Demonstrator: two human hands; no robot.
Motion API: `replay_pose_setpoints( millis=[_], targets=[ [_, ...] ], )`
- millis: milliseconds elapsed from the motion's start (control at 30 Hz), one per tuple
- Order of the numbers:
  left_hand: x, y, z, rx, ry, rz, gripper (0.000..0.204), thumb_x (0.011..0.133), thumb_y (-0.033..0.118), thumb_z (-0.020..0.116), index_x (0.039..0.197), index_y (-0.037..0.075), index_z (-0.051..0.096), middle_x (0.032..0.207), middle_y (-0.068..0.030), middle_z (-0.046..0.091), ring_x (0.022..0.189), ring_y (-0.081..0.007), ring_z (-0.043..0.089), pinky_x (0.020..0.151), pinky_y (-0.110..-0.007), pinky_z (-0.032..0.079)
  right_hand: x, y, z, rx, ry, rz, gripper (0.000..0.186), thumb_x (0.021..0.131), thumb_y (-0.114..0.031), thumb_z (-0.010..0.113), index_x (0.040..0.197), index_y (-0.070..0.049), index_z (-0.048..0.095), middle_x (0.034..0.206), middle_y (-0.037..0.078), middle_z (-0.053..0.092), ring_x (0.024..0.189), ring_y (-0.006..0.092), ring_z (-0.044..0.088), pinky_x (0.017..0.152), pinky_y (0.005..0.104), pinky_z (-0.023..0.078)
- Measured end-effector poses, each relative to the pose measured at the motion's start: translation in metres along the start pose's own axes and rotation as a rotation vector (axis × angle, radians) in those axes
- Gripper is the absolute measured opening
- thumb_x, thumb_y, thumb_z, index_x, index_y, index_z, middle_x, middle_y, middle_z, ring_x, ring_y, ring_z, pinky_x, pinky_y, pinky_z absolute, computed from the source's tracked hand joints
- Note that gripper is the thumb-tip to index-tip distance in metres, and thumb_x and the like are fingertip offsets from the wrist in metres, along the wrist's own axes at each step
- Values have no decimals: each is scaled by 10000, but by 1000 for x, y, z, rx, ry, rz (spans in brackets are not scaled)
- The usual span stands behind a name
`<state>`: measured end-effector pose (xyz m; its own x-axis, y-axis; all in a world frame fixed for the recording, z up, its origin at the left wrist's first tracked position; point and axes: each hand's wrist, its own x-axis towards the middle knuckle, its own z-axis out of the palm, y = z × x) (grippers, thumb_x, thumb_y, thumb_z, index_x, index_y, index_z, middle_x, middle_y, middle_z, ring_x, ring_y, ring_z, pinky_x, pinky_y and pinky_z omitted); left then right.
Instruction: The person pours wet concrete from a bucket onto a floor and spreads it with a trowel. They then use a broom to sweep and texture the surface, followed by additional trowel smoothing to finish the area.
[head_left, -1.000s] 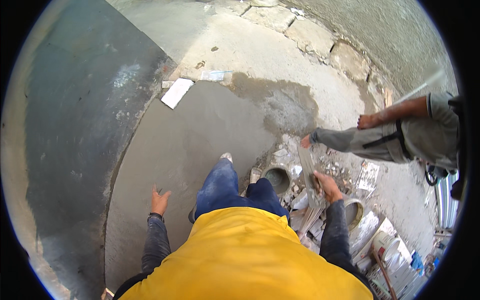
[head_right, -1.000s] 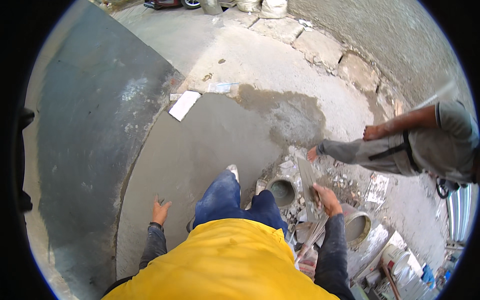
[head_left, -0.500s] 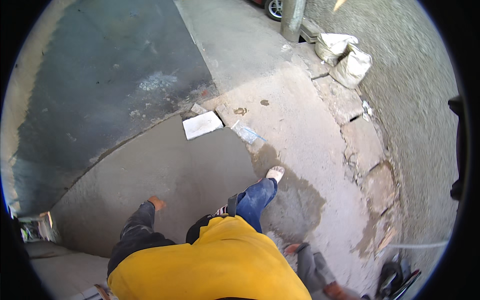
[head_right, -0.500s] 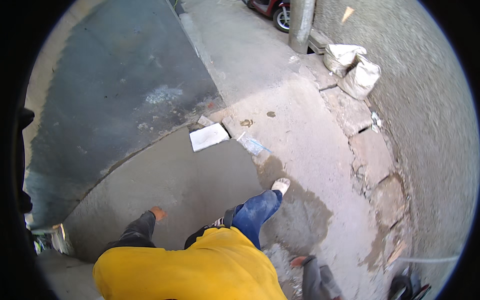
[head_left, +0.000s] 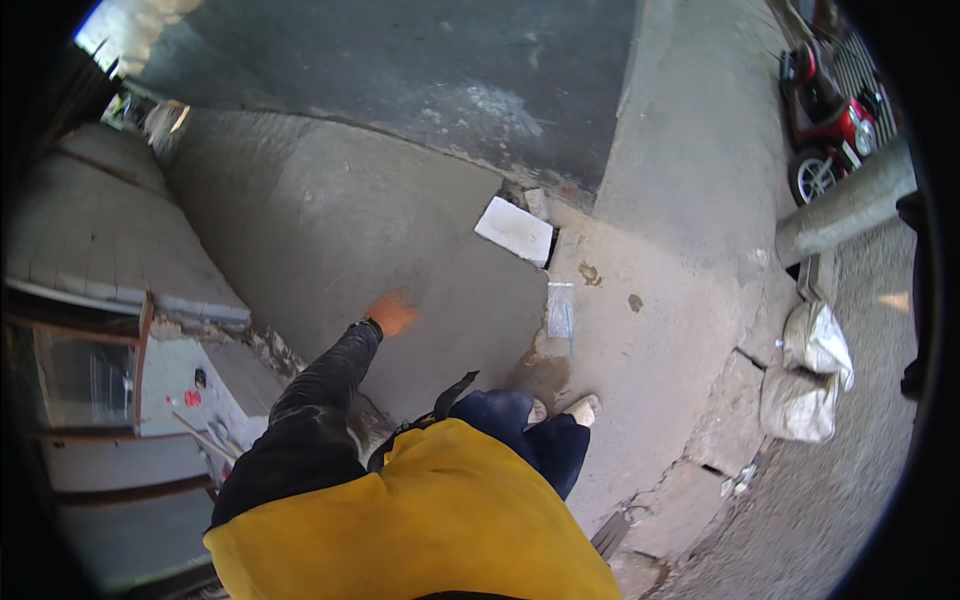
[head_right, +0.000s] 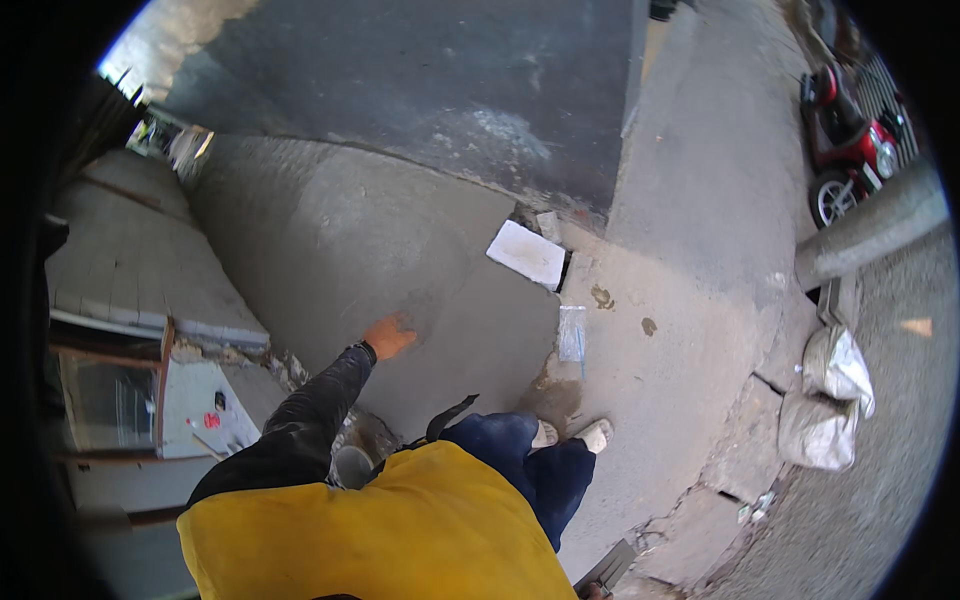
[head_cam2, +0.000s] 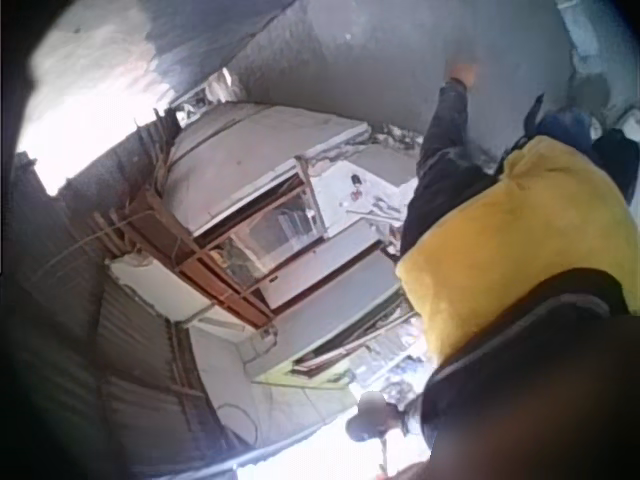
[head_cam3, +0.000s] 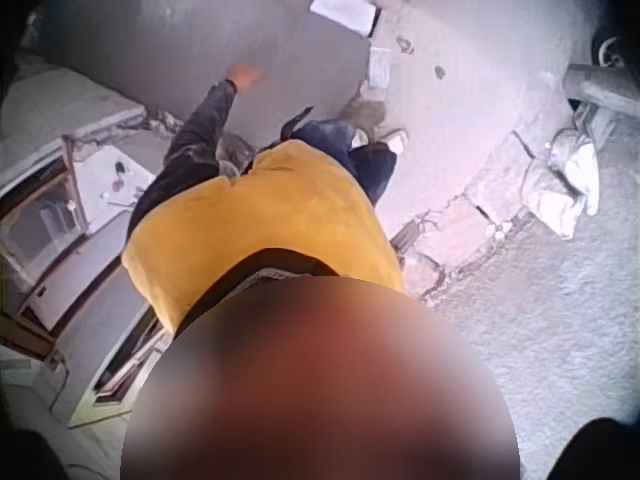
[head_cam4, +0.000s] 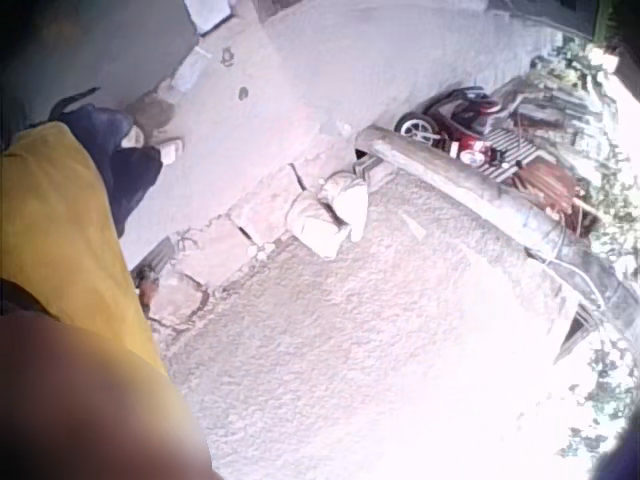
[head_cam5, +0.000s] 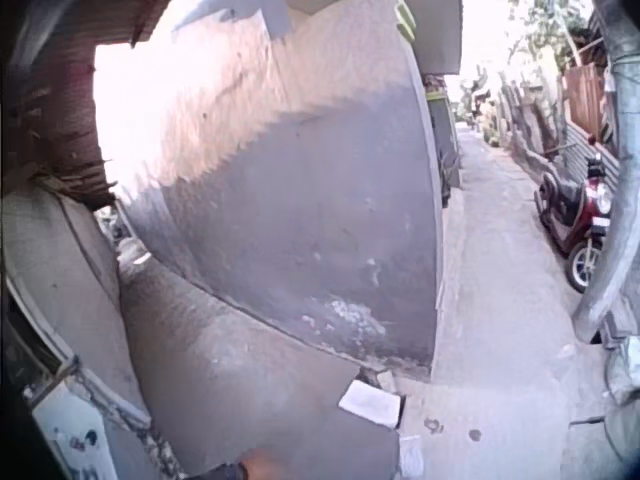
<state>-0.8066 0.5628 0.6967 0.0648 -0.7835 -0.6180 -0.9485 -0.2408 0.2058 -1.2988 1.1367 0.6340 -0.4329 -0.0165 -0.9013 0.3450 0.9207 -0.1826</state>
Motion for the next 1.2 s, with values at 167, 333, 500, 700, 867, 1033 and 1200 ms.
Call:
replay_pose_setpoints(
  millis=[167, 333, 500, 700, 867, 1033, 1200],
  targets=[
    [-96, -48, 85, -356, 375, -290, 834, 892, 458, 679, 1591, 97, 404, 1636, -204, 385, 1529, -406, 303, 1251, -521, 239, 81, -195, -117, -351, 6, -180, 569, 859, -345, 727, 1164, 120, 604, 1048, 257, 655, 932, 343, 623, 843, 441, 479],
    [-220, -15, 209, -539, 301, -887, 907, 857, 448, 712, 1633, 162, 340, 1719, -157, 230, 1597, -428, 49, 1246, -661, 51, 135, -417, -173, -675, 51, -360, 650, 858, -374, 723, 1226, 144, 587, 1132, 300, 666, 1027, 377, 643, 925, 459, 492],
    [-290, 25, 310, -597, 229, -1130, 957, 834, 437, 739, 1649, 183, 307, 1739, -145, 172, 1605, -412, -18, 1224, -708, 18, 164, -615, -110, -1121, 341, -1132, 675, 873, -366, 703, 1266, 156, 536, 1177, 346, 646, 1079, 489, 634, 978, 490, 503],
    [-314, 64, 369, -840, 240, -1231, 941, 840, 451, 749, 1634, 160, 335, 1730, -167, 188, 1600, -432, -3, 1215, -726, 62, 135, -747, 119, -1190, 85, -1215, 673, 932, -345, 697, 1347, 151, 510, 1268, 331, 620, 1163, 410, 615, 994, 439, 480],
    [-359, 91, 433, -735, 759, -1288, 859, 880, 468, 735, 1600, 141, 399, 1667, -209, 327, 1574, -467, 127, 1241, -671, 105, 51, -740, 300, -1476, -87, -1545, 677, 910, -435, 698, 1283, 108, 544, 1172, 333, 670, 1063, 480, 656, 943, 496, 504],
    [-383, 106, 507, -798, 574, -1464, 528, 961, 479, 657, 1362, 137, 674, 1619, -207, 407, 1534, -451, 268, 1268, -618, 61, -6, -699, 407, -1569, 0, -1640, 689, 908, -468, 679, 1276, 105, 575, 1195, 348, 671, 1153, 481, 646, 984, 492, 495],
    [-363, 78, 549, -900, 359, -1477, 607, 960, 489, 656, 1423, 98, 619, 1629, -192, 401, 1548, -415, 256, 1274, -606, 43, -24, -666, 477, -1515, 1, -1627, 686, 921, -511, 654, 1216, 102, 573, 1171, 363, 668, 1131, 508, 643, 964, 528, 501]
  ],
)
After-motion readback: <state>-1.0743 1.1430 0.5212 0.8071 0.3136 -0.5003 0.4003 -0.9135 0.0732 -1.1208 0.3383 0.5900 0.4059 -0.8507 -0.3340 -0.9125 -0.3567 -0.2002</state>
